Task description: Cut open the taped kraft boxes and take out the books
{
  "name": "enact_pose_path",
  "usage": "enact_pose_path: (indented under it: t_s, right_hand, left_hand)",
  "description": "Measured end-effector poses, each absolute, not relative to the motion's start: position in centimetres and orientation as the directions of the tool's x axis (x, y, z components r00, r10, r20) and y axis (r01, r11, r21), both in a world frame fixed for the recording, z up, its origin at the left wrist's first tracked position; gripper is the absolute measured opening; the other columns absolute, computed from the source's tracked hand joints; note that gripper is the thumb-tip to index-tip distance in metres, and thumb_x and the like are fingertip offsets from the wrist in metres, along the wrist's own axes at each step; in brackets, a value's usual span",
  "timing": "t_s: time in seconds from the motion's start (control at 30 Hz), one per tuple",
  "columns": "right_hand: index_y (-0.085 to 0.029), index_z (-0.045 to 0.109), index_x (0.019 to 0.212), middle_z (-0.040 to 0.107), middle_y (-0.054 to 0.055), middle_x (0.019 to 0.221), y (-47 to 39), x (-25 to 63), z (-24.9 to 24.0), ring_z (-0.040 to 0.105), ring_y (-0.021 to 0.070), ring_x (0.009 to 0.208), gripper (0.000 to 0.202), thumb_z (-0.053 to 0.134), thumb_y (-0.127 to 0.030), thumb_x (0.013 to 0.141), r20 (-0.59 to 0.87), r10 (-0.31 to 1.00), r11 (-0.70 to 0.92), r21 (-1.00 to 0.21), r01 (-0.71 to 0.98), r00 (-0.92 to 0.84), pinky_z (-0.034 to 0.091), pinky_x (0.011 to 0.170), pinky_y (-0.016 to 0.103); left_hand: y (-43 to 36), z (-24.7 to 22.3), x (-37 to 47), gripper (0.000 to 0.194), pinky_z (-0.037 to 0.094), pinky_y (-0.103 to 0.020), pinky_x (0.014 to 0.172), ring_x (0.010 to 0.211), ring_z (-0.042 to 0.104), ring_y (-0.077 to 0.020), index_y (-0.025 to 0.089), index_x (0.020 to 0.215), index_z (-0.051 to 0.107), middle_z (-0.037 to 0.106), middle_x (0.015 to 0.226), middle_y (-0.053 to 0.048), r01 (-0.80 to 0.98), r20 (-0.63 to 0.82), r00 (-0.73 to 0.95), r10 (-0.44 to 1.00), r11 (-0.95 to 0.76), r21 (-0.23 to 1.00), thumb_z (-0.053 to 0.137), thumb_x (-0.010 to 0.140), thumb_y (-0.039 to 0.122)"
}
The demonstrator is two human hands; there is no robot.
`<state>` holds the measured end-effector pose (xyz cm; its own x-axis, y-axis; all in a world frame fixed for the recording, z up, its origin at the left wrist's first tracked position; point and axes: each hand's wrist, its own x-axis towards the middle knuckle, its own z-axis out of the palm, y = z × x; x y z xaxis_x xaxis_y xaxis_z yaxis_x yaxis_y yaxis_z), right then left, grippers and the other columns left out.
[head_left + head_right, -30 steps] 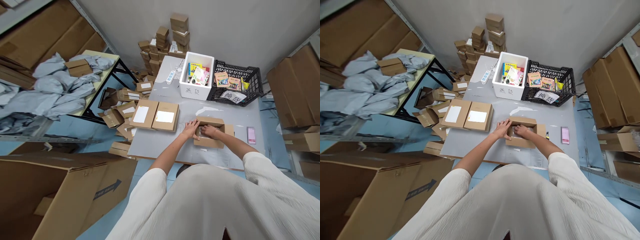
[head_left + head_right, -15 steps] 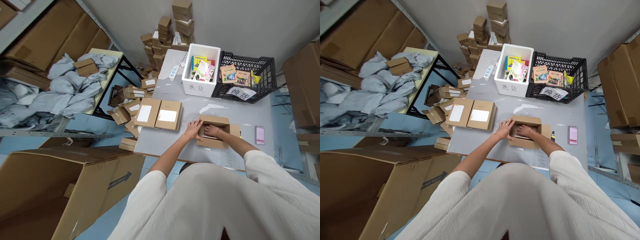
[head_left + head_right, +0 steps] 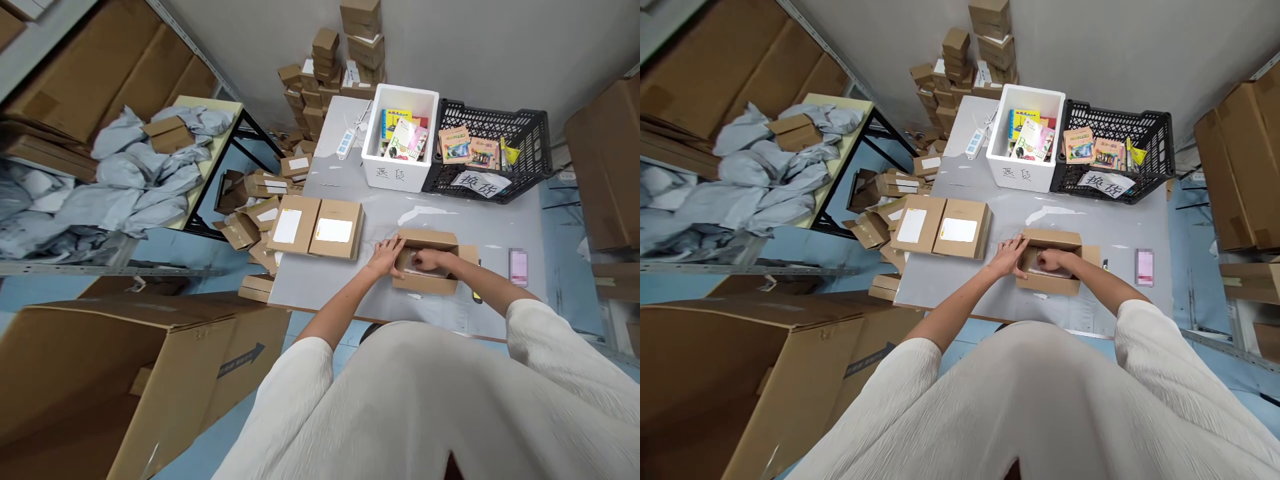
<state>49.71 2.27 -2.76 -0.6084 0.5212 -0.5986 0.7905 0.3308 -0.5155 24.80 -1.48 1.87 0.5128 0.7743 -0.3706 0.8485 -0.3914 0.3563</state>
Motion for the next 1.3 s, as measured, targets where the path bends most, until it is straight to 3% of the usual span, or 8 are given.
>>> enact_pose_path:
  t_s: [0.17,0.37,0.53,0.7,0.93,1.03,1.17,1.3]
  right_hand:
    - [-0.029,0.087,0.115,0.085,0.006,0.113,2.4,49.4,0.4,0.078,0.0293,0.1,0.034,0.08,-0.039,0.082,-0.669,0.457,0.31,-0.498,0.81,-0.586,0.057,0.083,0.033]
    - [-0.028,0.083,0.13,0.081,0.006,0.134,2.8,49.4,2.1,0.074,0.0327,0.122,0.055,0.082,-0.038,0.076,-0.803,0.356,0.216,-0.427,0.878,-0.478,0.056,0.096,0.033]
    - [-0.025,0.086,0.117,0.084,0.011,0.117,2.0,48.9,1.8,0.077,0.0349,0.109,0.037,0.08,-0.034,0.081,-0.766,0.433,0.384,-0.321,0.866,-0.476,0.056,0.093,0.037]
    - [-0.017,0.085,0.116,0.082,0.022,0.121,1.5,48.8,0.9,0.077,0.0387,0.113,0.031,0.068,-0.023,0.092,-0.677,0.55,0.534,-0.165,0.83,-0.489,0.056,0.097,0.043]
    - [-0.023,0.085,0.111,0.083,0.017,0.116,0.3,50.1,0.8,0.077,0.036,0.11,0.025,0.069,-0.021,0.092,-0.636,0.604,0.47,-0.203,0.859,-0.48,0.055,0.096,0.043]
    - [-0.022,0.083,0.111,0.082,0.016,0.116,0.2,50.8,2.0,0.076,0.0353,0.11,0.025,0.065,-0.02,0.094,-0.543,0.654,0.481,-0.239,0.843,-0.527,0.053,0.095,0.042]
    - [-0.019,0.079,0.116,0.081,0.016,0.119,1.0,52.7,4.9,0.072,0.034,0.111,0.029,0.057,-0.021,0.098,-0.313,0.77,0.474,-0.303,0.827,-0.556,0.051,0.097,0.041]
    - [-0.018,0.075,0.126,0.079,0.014,0.119,1.8,55.4,8.2,0.068,0.0321,0.108,0.036,0.054,-0.029,0.099,-0.016,0.902,0.376,-0.462,0.803,-0.432,0.052,0.095,0.04]
  left_hand:
    - [-1.5,2.0,24.8,0.158,0.031,-0.055,0.122,0.155,0.033,-0.0521,0.032,0.181,0.0,0.013,0.186,-0.017,0.845,-0.364,0.515,0.776,-0.391,0.364,0.096,0.063,0.074]
    - [-1.5,1.6,24.9,0.156,0.033,-0.053,0.121,0.153,0.037,-0.05,0.03,0.182,0.011,0.018,0.185,-0.019,0.84,-0.328,0.516,0.791,-0.394,0.372,0.102,0.06,0.066]
    - [-1.3,1.1,24.8,0.154,0.032,-0.054,0.122,0.153,0.037,-0.0507,0.03,0.181,0.014,0.02,0.184,-0.02,0.828,-0.308,0.521,0.796,-0.384,0.408,0.101,0.06,0.068]
    - [-1.2,0.9,24.8,0.152,0.032,-0.055,0.122,0.152,0.039,-0.05,0.029,0.181,0.015,0.02,0.184,-0.02,0.825,-0.302,0.526,0.795,-0.39,0.41,0.102,0.061,0.063]
    - [-1.2,0.6,24.9,0.153,0.032,-0.056,0.123,0.152,0.039,-0.051,0.029,0.181,0.016,0.022,0.184,-0.02,0.826,-0.278,0.518,0.809,-0.39,0.407,0.103,0.059,0.063]
    - [-1.2,0.9,25.1,0.152,0.032,-0.056,0.123,0.151,0.039,-0.0512,0.028,0.18,0.019,0.024,0.183,-0.021,0.836,-0.273,0.505,0.819,-0.386,0.389,0.104,0.058,0.06]
    - [-1.2,1.4,25.4,0.148,0.033,-0.056,0.122,0.15,0.04,-0.0499,0.027,0.18,0.022,0.025,0.183,-0.021,0.857,-0.277,0.482,0.831,-0.38,0.348,0.103,0.06,0.06]
    - [-0.7,1.6,26.1,0.141,0.034,-0.057,0.121,0.15,0.04,-0.049,0.025,0.179,0.025,0.025,0.183,-0.021,0.896,-0.284,0.415,0.864,-0.335,0.29,0.099,0.065,0.063]
